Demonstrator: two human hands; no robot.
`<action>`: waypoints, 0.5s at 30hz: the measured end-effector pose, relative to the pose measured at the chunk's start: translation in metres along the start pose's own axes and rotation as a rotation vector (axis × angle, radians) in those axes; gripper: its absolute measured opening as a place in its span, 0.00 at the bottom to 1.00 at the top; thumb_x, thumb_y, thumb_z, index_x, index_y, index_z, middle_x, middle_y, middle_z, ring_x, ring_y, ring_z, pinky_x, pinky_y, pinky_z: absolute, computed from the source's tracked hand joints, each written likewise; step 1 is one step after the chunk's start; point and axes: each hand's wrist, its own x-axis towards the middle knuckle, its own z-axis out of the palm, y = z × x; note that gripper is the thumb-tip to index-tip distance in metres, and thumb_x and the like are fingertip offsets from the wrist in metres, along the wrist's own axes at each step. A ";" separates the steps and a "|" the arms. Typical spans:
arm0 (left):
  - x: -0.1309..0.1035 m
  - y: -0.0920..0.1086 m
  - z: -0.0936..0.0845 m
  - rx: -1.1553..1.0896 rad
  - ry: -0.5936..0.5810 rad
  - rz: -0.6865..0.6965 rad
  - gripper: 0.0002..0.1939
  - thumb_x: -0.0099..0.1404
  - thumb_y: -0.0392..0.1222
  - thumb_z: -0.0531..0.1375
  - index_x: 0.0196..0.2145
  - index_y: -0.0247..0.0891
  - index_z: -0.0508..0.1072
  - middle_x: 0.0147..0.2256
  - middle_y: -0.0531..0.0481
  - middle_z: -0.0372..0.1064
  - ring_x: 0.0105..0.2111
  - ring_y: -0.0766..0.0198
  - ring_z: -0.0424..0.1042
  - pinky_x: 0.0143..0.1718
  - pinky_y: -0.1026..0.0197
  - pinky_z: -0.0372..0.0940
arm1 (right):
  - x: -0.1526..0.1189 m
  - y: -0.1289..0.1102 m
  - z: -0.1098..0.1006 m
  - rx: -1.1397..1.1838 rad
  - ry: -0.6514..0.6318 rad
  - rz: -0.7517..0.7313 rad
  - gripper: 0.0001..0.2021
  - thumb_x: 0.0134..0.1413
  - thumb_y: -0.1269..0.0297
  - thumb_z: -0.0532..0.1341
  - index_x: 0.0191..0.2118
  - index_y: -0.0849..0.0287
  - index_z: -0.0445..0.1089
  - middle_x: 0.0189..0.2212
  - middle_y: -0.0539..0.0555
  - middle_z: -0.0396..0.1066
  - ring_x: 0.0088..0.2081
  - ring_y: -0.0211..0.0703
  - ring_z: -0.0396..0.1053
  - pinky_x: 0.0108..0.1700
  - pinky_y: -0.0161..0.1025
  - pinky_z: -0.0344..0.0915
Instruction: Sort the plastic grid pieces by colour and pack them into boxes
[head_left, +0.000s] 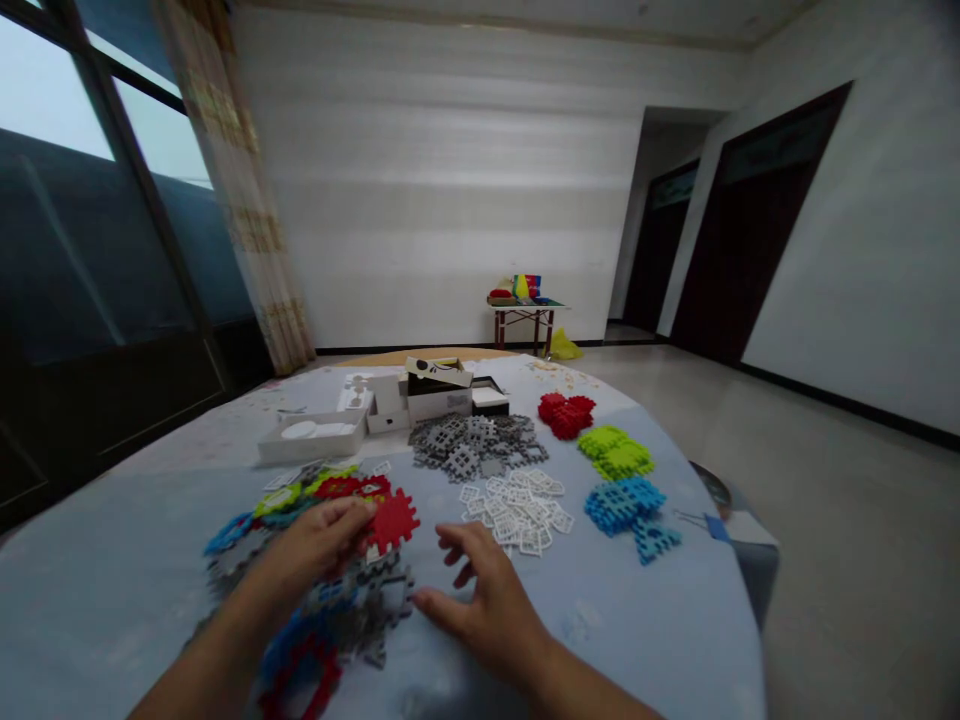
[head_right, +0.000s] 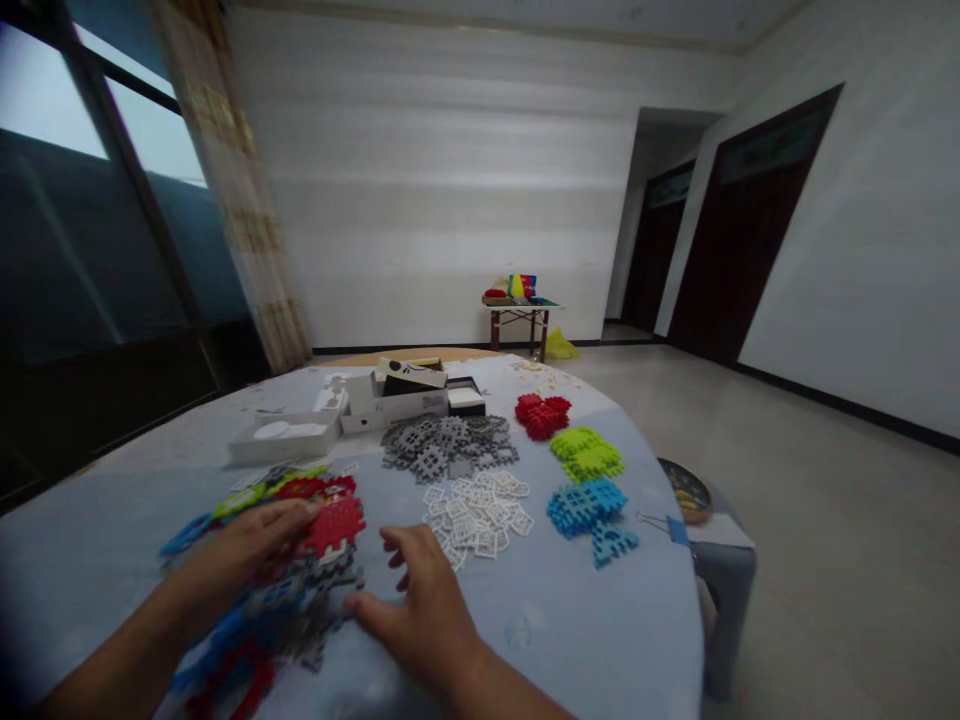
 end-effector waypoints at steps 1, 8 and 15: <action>0.000 0.000 0.007 -0.025 -0.043 0.001 0.22 0.48 0.62 0.57 0.22 0.37 0.62 0.17 0.58 0.59 0.15 0.73 0.52 0.16 0.68 0.46 | 0.003 -0.002 -0.001 0.005 0.036 0.008 0.30 0.39 0.63 0.67 0.52 0.56 0.61 0.43 0.56 0.64 0.39 0.41 0.65 0.34 0.35 0.65; 0.011 -0.014 0.038 -0.150 -0.181 -0.031 0.26 0.42 0.65 0.59 0.23 0.37 0.64 0.17 0.56 0.62 0.14 0.72 0.58 0.14 0.68 0.52 | 0.014 -0.001 0.000 -0.092 0.153 -0.019 0.29 0.33 0.66 0.69 0.47 0.56 0.64 0.39 0.54 0.65 0.37 0.42 0.64 0.37 0.38 0.66; 0.012 -0.023 0.057 -0.172 -0.094 -0.035 0.31 0.42 0.68 0.57 0.35 0.40 0.66 0.20 0.55 0.65 0.13 0.71 0.57 0.12 0.68 0.51 | 0.032 0.004 -0.039 -0.251 0.175 -0.104 0.27 0.39 0.69 0.65 0.49 0.58 0.62 0.42 0.55 0.66 0.43 0.44 0.64 0.45 0.41 0.63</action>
